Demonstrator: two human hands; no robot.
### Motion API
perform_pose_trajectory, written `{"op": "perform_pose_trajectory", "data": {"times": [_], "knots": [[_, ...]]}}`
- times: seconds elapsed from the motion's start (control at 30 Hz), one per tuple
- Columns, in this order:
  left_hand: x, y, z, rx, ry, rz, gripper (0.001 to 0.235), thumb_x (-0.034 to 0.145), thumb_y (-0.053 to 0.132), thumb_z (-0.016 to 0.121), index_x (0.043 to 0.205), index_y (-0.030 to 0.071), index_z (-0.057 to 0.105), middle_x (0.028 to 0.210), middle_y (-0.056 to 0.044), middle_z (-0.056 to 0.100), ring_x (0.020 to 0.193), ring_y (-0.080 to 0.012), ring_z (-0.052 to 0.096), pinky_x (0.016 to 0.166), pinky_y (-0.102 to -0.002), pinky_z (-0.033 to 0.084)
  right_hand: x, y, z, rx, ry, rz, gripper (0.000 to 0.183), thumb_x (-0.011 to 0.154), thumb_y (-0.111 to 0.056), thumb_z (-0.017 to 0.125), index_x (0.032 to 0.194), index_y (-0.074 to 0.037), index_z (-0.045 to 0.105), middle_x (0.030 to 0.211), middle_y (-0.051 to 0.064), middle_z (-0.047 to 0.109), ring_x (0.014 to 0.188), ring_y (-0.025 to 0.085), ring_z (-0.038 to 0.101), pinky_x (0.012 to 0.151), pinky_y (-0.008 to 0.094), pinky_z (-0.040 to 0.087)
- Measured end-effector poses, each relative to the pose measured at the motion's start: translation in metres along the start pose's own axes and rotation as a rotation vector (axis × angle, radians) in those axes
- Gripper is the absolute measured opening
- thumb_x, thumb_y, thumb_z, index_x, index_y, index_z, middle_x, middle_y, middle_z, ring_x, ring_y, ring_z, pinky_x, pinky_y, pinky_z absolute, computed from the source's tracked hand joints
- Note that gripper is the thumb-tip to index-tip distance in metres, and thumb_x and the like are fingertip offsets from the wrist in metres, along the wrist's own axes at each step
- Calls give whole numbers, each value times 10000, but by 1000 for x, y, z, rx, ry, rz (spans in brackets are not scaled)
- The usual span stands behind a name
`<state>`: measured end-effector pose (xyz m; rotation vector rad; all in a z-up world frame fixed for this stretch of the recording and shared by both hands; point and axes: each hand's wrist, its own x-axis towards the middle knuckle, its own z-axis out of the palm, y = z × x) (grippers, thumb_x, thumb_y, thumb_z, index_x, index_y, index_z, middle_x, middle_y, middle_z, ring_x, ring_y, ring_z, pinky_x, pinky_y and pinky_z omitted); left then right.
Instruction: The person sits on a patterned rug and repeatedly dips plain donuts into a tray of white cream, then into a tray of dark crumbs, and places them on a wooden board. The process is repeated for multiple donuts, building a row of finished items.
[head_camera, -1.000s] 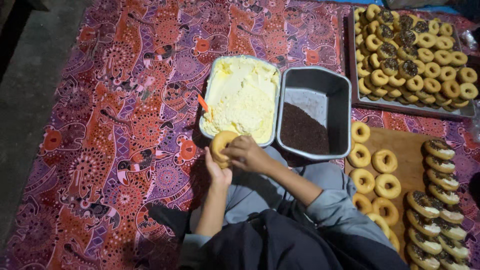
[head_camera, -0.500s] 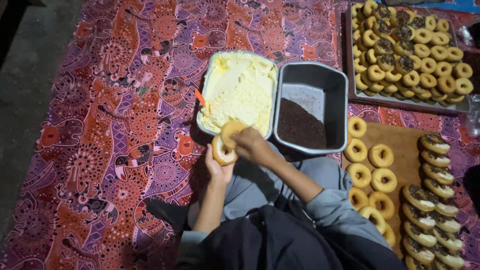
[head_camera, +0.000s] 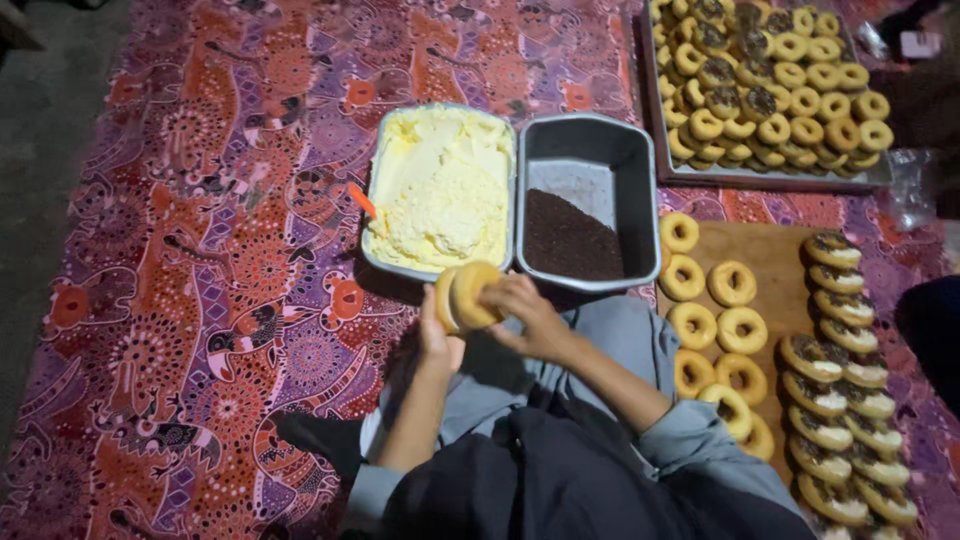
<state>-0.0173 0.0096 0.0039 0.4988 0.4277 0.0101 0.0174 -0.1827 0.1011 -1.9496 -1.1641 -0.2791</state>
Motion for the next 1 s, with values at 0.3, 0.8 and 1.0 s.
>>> {"op": "perform_pose_trajectory", "data": {"times": [0.3, 0.8, 1.0], "knots": [[-17, -43, 39, 845, -193, 586, 651, 1118, 478, 356, 1527, -28, 390, 1551, -167, 451, 1441, -282, 435, 1191, -395, 334, -28, -1, 2, 783, 396, 761, 512, 853, -188, 832, 1302, -107, 600, 1098, 39, 683, 1026, 176, 648, 911, 357, 551], [-28, -21, 58, -3, -353, 0, 663, 1053, 554, 378, 1470, 53, 498, 1451, -121, 572, 1358, -270, 536, 1149, -454, 427, -14, -19, -70, -159, 49, -8, 446, 814, -206, 860, 1204, -47, 713, 996, 120, 687, 1029, 313, 653, 950, 441, 514], [-27, -31, 53, 43, -215, -102, 642, 1069, 548, 392, 1473, 63, 507, 1428, -125, 581, 1325, -277, 541, 1119, -462, 423, -21, -10, -61, -121, 163, -58, 489, 804, -242, 858, 1208, -25, 687, 1054, 147, 684, 1046, 338, 656, 1000, 474, 493]]}}
